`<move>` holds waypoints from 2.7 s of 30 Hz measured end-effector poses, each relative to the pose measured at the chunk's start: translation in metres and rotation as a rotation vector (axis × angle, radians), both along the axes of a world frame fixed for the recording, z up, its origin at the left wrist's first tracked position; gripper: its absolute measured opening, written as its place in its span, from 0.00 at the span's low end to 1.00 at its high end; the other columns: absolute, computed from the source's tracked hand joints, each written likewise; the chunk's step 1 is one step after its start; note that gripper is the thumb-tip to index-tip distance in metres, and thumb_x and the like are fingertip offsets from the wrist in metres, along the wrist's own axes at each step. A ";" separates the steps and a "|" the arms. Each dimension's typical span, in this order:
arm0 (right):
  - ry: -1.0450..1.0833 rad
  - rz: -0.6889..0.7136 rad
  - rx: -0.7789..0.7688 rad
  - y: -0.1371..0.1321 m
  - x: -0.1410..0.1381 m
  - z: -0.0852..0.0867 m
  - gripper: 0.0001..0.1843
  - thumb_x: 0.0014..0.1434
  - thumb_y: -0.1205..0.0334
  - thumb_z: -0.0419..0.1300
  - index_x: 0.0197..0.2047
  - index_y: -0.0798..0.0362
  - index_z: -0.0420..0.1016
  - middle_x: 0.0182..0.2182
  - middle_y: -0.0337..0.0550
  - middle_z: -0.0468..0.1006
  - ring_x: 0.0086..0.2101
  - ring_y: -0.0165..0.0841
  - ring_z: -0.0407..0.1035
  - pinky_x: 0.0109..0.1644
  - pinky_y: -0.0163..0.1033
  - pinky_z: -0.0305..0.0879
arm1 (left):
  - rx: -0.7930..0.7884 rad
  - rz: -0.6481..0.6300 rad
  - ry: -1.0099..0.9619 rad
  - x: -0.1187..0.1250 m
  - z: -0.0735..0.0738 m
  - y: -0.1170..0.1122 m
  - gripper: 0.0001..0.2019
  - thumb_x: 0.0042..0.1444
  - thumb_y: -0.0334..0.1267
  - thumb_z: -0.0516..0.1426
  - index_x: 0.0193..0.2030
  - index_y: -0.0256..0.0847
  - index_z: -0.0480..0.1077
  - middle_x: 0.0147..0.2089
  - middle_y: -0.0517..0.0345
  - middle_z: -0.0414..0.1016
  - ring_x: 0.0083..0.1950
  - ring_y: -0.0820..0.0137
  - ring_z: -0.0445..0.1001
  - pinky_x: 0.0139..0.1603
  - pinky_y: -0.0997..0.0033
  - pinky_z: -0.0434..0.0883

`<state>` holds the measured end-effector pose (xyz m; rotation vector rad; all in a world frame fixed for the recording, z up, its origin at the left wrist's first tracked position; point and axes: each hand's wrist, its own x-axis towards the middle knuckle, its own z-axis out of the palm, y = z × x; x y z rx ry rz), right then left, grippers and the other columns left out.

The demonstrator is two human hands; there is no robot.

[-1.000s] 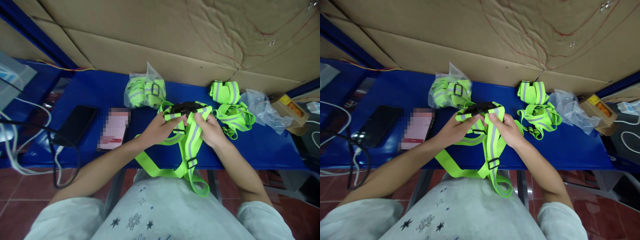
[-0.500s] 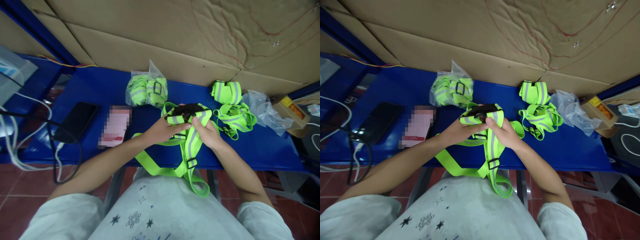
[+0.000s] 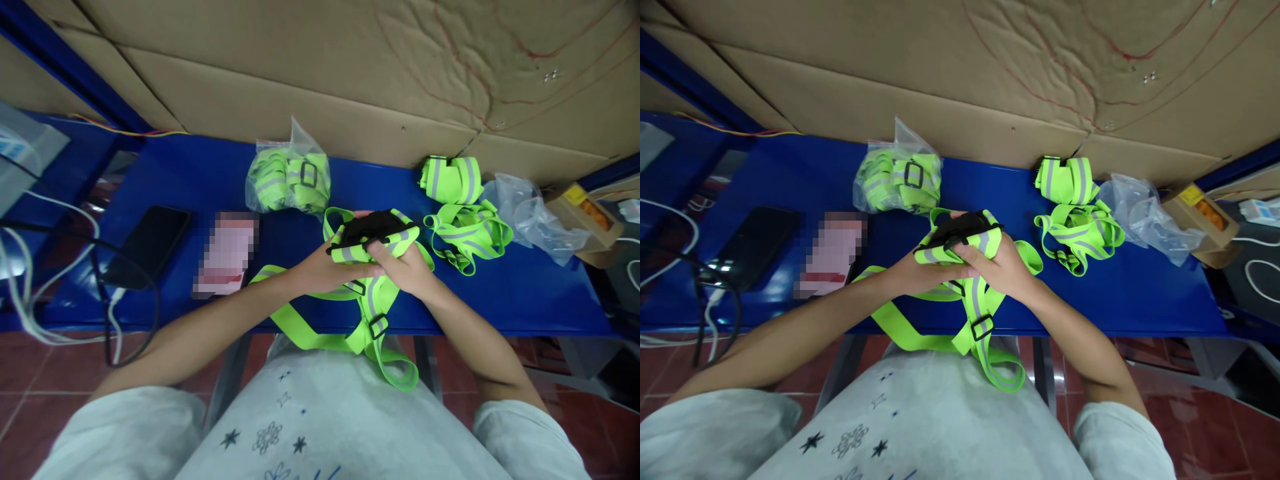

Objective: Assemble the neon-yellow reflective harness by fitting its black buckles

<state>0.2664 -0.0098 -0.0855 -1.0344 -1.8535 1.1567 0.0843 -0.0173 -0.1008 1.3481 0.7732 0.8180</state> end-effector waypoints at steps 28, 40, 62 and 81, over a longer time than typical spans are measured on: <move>-0.065 0.325 -0.116 0.023 0.052 0.044 0.41 0.60 0.24 0.58 0.59 0.48 0.80 0.58 0.50 0.78 0.57 0.44 0.73 0.60 0.45 0.72 | -0.071 -0.122 -0.100 0.000 0.006 -0.004 0.17 0.51 0.47 0.71 0.42 0.38 0.79 0.35 0.58 0.80 0.35 0.70 0.74 0.38 0.72 0.72; 0.131 -0.106 -0.268 0.002 0.031 0.043 0.18 0.50 0.52 0.78 0.39 0.48 0.77 0.29 0.34 0.77 0.24 0.28 0.68 0.23 0.33 0.63 | -0.388 -0.251 -0.352 0.006 0.001 -0.005 0.17 0.53 0.46 0.71 0.45 0.41 0.77 0.40 0.55 0.84 0.41 0.65 0.83 0.48 0.63 0.78; 0.164 -0.377 0.010 0.002 0.022 0.027 0.10 0.57 0.55 0.74 0.39 0.46 0.79 0.31 0.33 0.75 0.29 0.26 0.66 0.31 0.32 0.63 | -0.589 -0.414 -0.513 0.022 -0.011 -0.017 0.17 0.55 0.39 0.71 0.49 0.35 0.79 0.44 0.48 0.84 0.45 0.64 0.83 0.55 0.62 0.77; 0.254 -0.296 -0.063 -0.004 0.036 0.053 0.16 0.53 0.48 0.76 0.39 0.47 0.81 0.29 0.35 0.77 0.23 0.26 0.66 0.25 0.34 0.64 | 0.123 -0.230 -0.279 -0.017 0.025 0.020 0.62 0.39 0.43 0.79 0.79 0.53 0.52 0.81 0.50 0.53 0.80 0.52 0.56 0.76 0.57 0.64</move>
